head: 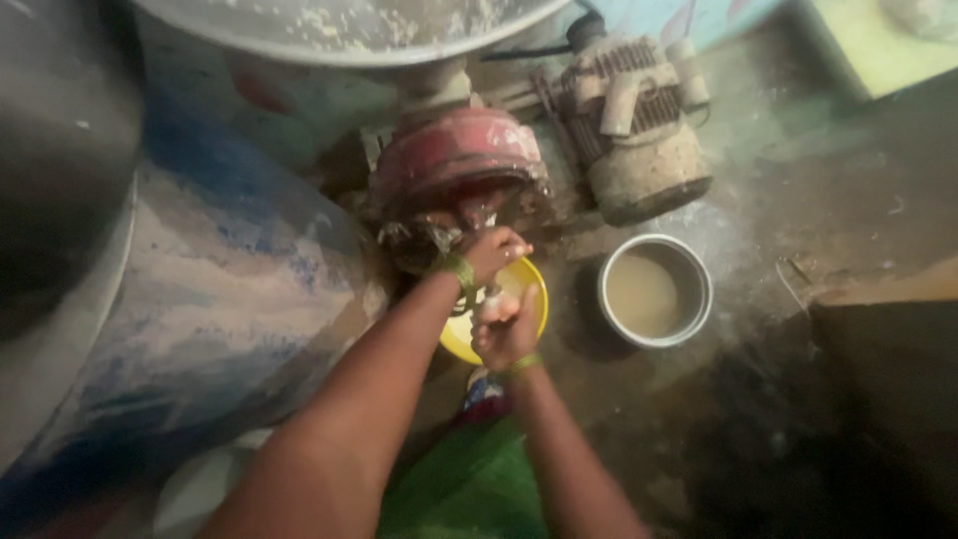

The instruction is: The person scoops soaked white grains from a large metal bowl and feeds them into a grinding machine. They use a white plastic spoon to push the grains into the machine's hopper and occasionally wipe the machine's outlet with their hands.

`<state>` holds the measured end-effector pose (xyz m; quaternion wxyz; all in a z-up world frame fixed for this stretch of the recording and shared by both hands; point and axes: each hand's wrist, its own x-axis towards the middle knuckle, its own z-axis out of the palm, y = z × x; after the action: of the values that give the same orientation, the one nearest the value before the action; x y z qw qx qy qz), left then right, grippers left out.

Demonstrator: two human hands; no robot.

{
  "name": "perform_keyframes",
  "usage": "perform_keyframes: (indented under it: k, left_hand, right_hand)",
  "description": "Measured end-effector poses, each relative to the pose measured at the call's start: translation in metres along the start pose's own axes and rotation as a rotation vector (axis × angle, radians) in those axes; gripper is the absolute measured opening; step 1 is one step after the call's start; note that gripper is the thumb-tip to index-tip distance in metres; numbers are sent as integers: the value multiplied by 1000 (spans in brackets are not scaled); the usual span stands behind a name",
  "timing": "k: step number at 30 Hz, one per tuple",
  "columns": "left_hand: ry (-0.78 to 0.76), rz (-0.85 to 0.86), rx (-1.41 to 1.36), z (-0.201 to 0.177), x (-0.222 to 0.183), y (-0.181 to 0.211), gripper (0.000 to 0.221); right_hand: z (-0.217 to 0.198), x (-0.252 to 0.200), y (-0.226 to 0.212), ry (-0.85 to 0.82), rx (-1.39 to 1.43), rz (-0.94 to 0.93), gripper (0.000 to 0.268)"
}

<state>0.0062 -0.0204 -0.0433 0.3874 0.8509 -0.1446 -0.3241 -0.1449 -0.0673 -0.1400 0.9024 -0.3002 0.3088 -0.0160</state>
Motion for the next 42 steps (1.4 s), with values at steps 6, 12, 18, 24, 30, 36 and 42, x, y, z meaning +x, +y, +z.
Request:
perform_keyframes:
  k: [6, 12, 18, 24, 30, 36, 42]
  left_hand:
    - [-24, -26, 23, -10, -11, 10, 30]
    - [35, 156, 123, -9, -3, 6, 32]
    - [76, 138, 218, -10, -14, 21, 35]
    - [37, 47, 133, -13, -20, 25, 29]
    - [22, 171, 235, -6, 2, 2, 27]
    - [34, 106, 234, -5, 5, 2, 28]
    - [-199, 152, 1067, 28, 17, 28, 42]
  right_hand:
    - [12, -20, -7, 386, -1056, -1130, 66]
    - [42, -23, -4, 350, -433, -438, 57]
    - [14, -1, -22, -224, 409, 225, 79]
    - [41, -43, -11, 98, -1015, -1328, 74]
    - [51, -17, -12, 331, -293, -402, 51]
    - [38, -15, -24, -44, 42, -68, 48]
    - [50, -29, -26, 297, -122, -29, 64]
